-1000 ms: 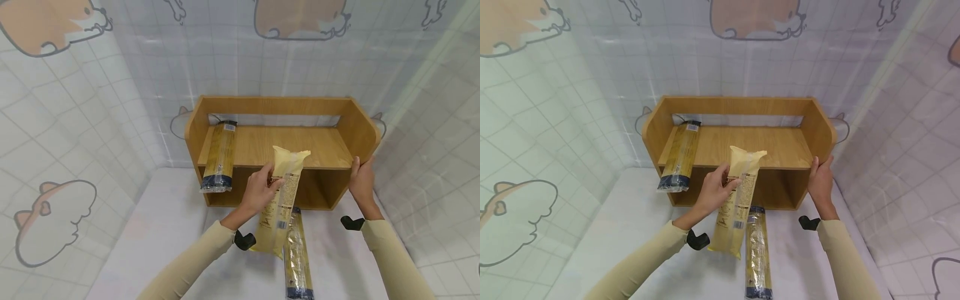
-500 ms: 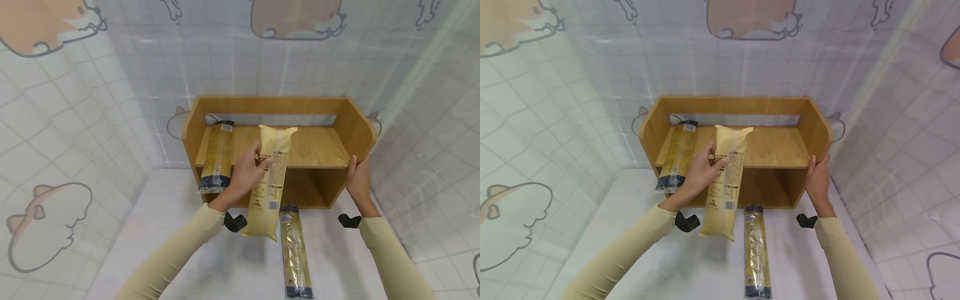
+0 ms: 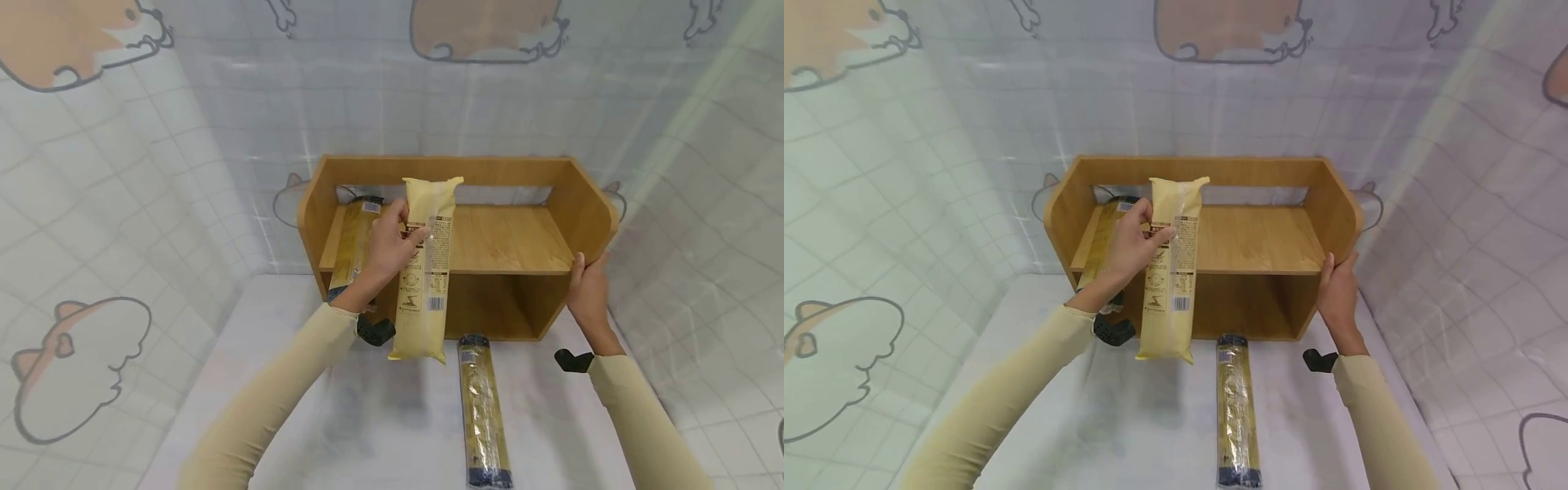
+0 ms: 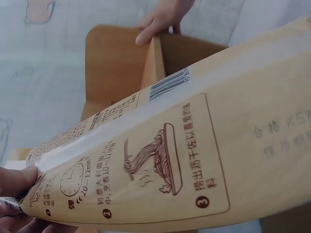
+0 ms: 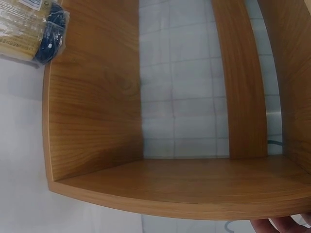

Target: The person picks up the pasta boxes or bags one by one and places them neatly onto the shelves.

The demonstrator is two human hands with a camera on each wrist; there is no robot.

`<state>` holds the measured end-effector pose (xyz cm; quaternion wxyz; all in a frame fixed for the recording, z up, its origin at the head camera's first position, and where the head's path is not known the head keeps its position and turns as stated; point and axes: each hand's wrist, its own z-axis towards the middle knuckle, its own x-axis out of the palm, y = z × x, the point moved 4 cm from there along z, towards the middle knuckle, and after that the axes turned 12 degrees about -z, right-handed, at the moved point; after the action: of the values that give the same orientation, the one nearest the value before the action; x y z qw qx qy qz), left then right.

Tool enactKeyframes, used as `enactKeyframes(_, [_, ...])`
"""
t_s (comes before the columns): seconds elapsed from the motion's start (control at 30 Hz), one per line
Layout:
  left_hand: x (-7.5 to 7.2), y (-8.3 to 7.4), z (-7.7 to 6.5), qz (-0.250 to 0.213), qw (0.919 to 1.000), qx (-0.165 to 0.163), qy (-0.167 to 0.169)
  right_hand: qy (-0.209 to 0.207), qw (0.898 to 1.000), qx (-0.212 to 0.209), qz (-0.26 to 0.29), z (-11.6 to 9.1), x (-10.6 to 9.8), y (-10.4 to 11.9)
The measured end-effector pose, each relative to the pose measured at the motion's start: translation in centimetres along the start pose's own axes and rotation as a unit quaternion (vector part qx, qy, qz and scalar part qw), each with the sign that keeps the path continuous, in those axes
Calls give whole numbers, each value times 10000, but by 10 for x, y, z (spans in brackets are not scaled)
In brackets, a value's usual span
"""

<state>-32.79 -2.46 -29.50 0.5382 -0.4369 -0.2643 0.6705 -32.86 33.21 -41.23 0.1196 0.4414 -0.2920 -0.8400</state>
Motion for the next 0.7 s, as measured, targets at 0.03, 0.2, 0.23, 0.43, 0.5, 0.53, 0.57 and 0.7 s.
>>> enactKeyframes(0.03, [-4,1,3,51,10000,-19,-29,19,10000,-14,15,0,0,1])
enactKeyframes(0.2, [-20,4,18,248,9995,-94,-177,71,10000,-54,27,-2,-1,3])
enactKeyframes(0.23, [-22,4,21,253,9994,-124,-191,65,10000,-64,28,-2,-1,3])
enactKeyframes(0.43, [-33,12,32,510,9975,-409,-260,-82,9999,-142,36,-1,-4,4])
enactKeyframes(0.5, [-36,16,34,512,9969,-535,-274,-69,9999,-147,39,0,-4,4])
enactKeyframes(0.53, [-38,18,35,500,9964,-618,-280,-44,9999,-139,43,-1,-4,5])
enactKeyframes(0.57, [-39,20,35,433,9962,-703,-281,14,9999,-133,64,-1,-3,5])
enactKeyframes(0.7, [-43,30,38,97,9947,-997,-247,89,9999,-82,108,-3,0,4])
